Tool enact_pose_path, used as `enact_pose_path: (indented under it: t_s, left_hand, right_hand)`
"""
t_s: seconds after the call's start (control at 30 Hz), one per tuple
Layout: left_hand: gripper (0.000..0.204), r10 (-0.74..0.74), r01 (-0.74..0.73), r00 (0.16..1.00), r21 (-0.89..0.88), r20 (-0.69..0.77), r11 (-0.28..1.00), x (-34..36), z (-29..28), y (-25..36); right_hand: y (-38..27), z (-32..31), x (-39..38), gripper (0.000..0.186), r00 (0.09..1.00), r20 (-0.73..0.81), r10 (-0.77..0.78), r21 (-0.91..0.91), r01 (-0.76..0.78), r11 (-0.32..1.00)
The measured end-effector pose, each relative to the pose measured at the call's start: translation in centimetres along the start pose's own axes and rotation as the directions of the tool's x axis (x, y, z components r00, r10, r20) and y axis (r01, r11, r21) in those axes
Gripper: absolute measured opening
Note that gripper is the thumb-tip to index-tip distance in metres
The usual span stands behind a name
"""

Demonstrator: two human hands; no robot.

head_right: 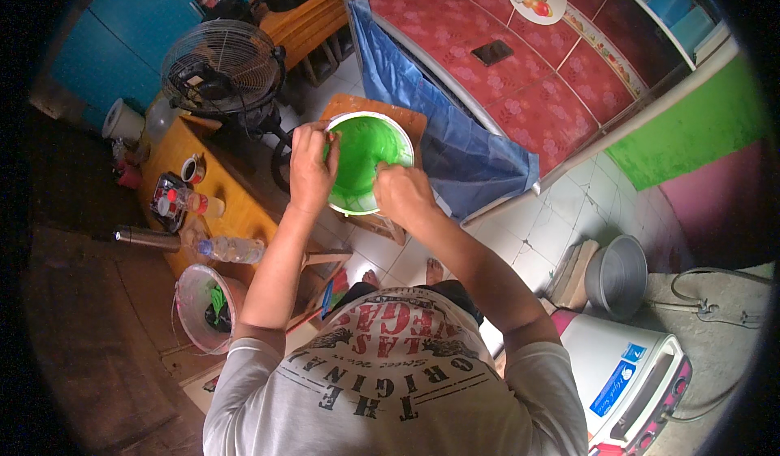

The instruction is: The person adds water from a bottle into a bucket containing green paint and mixes it with a putty knife.

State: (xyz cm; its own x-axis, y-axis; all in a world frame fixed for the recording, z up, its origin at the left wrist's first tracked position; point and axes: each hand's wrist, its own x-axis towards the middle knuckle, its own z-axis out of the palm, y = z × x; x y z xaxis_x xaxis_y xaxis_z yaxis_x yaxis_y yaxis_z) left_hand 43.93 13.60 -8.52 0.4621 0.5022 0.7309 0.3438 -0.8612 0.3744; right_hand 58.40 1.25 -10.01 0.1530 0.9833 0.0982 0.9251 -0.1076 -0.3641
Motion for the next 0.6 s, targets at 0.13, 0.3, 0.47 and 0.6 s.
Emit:
enact_pose_path:
  t_s: [0.13,0.3,0.47,0.6]
  left_hand:
    - [0.017,0.014,-0.013,1.000,0.019,-0.018,1.000,0.2,0.0,0.0]
    - [0.015,0.008,-0.008,1.000,0.008,-0.022,1.000,0.1,0.0,-0.1]
    - [0.014,0.005,-0.006,1.000,-0.009,-0.028,1.000,0.1,0.2,-0.2]
    - [0.014,0.016,-0.016,0.999,-0.010,-0.030,1.000,0.1,0.1,-0.2]
  right_hand:
    - [-1.5,1.0,-0.6,0.025,0.996,0.066,0.052,0.156,-0.062,0.986]
    - [-2.7,1.3,-0.7,0.028,0.991,0.126,0.045,0.289,-0.080,0.954]
    - [-2.7,1.6,-0.2,0.032,0.996,0.075,0.043,0.393,-0.069,0.917]
    - [-3.6,1.7,-0.1,0.032,0.998,0.042,0.042,0.411,-0.055,0.910]
